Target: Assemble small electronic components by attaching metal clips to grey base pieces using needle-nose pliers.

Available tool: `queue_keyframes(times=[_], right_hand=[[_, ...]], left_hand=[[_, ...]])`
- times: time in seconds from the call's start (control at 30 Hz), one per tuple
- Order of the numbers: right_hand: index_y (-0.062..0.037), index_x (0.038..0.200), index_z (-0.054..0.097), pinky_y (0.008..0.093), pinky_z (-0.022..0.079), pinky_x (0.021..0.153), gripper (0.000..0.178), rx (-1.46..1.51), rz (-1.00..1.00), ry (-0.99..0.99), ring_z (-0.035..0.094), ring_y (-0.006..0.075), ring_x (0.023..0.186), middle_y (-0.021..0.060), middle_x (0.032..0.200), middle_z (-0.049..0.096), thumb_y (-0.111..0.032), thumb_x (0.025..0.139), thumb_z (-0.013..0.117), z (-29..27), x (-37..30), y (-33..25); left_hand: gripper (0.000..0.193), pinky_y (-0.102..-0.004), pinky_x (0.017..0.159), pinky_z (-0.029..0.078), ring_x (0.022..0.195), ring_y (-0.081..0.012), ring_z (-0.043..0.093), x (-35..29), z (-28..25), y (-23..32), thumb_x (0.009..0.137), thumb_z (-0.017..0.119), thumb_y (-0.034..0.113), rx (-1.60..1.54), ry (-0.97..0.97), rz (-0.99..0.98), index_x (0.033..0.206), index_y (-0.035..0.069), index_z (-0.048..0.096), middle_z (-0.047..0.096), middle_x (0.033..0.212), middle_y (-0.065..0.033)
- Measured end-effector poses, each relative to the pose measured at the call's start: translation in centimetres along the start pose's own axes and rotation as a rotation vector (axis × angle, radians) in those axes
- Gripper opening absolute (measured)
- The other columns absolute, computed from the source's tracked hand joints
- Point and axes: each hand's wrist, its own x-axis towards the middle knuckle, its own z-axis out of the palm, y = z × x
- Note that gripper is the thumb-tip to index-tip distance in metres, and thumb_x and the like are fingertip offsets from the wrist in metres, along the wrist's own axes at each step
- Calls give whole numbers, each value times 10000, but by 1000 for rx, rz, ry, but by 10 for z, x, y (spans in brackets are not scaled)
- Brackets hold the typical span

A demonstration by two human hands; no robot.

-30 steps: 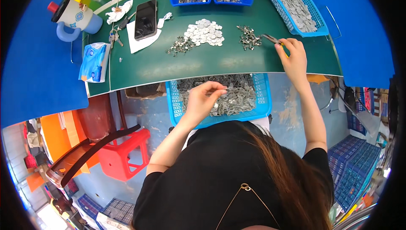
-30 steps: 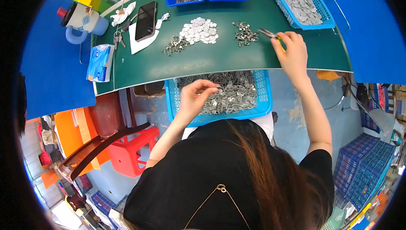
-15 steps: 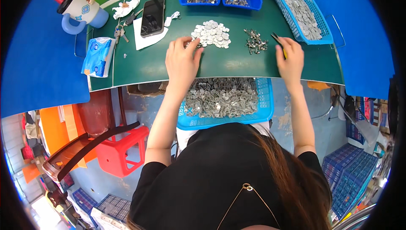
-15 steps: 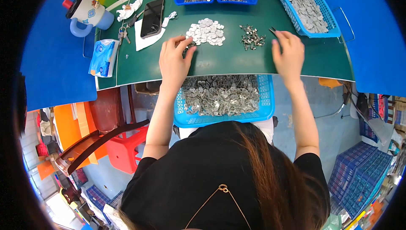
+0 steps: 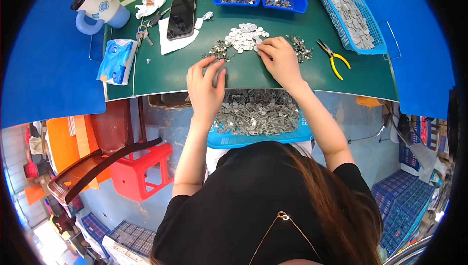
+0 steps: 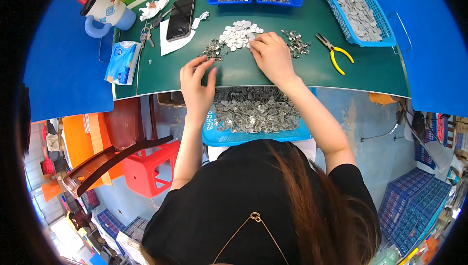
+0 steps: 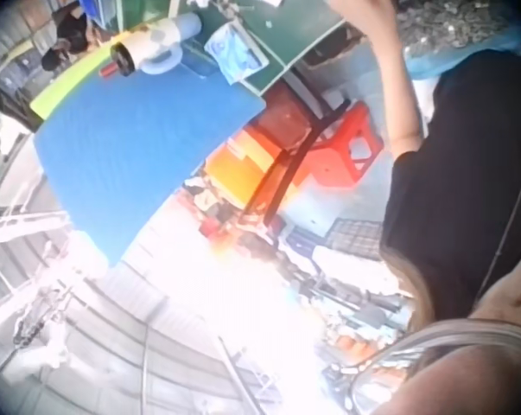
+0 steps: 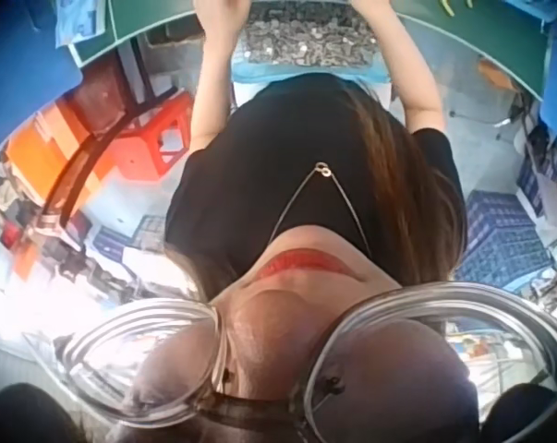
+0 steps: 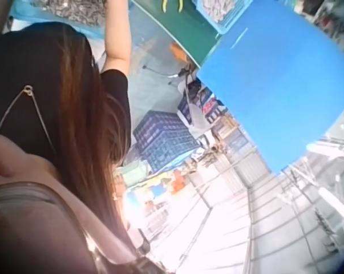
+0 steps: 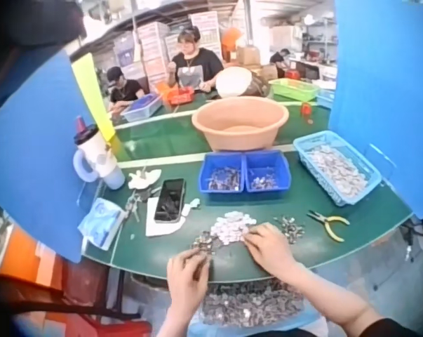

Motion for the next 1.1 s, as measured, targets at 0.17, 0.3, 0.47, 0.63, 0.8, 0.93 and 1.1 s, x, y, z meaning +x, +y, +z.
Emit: queue_keyframes(times=[0.17, 0.3, 0.47, 0.63, 0.8, 0.93, 1.1], right_hand=[[-51, 833, 699, 326, 486, 698, 78, 40, -23, 110, 597, 228, 811, 52, 840, 655, -71, 758, 692, -3, 4, 4], [-44, 831, 701, 303, 478, 686, 65, 107, 77, 208, 614, 189, 779, 64, 834, 663, -82, 779, 692, -9, 12, -8], [-19, 861, 699, 257, 442, 677, 106, 670, 373, -272, 595, 127, 777, 52, 844, 661, -111, 815, 678, -6, 10, -49], [-62, 875, 703, 320, 461, 730, 111, 308, 46, -30, 596, 211, 846, 48, 879, 637, -113, 778, 686, 18, 19, -39], [-83, 910, 684, 350, 448, 797, 163, 53, -79, -178, 556, 239, 927, 39, 908, 594, -98, 748, 673, 32, 22, -34], [-60, 932, 685, 310, 471, 731, 135, 306, -65, -24, 591, 202, 818, 38, 870, 628, -67, 801, 649, 30, 23, -34], [7, 1021, 673, 219, 474, 671, 176, 1034, 573, -233, 568, 74, 734, 37, 884, 660, -83, 878, 623, 7, 14, -68]], left_hand=[[209, -360, 796, 457, 938, -264, 568, -9, 0, 8, 776, 680, 51, -83, 28, 13, 982, 86, 665, 610, 1026, -72], [199, -286, 810, 483, 924, -199, 615, -11, 9, 16, 839, 648, 30, -347, -6, -80, 1037, 39, 661, 633, 1051, -93], [232, -247, 778, 506, 870, -122, 624, -6, 13, 18, 880, 619, 29, -977, 9, -528, 1108, -10, 634, 641, 1030, -90], [224, -234, 770, 518, 844, -117, 634, -2, 3, 7, 882, 618, 27, -1079, 60, -653, 1093, -48, 622, 656, 949, -101], [224, -270, 785, 544, 846, -151, 647, -4, 2, 1, 878, 617, 19, -1179, 88, -718, 1088, -57, 604, 657, 951, -114], [218, -281, 785, 552, 856, -163, 650, -3, 2, 0, 870, 622, 8, -1224, 119, -756, 1079, -50, 604, 655, 955, -115], [212, -271, 777, 547, 873, -151, 644, 0, 8, 7, 867, 622, -2, -1180, 130, -692, 1073, -48, 608, 658, 954, -105]])
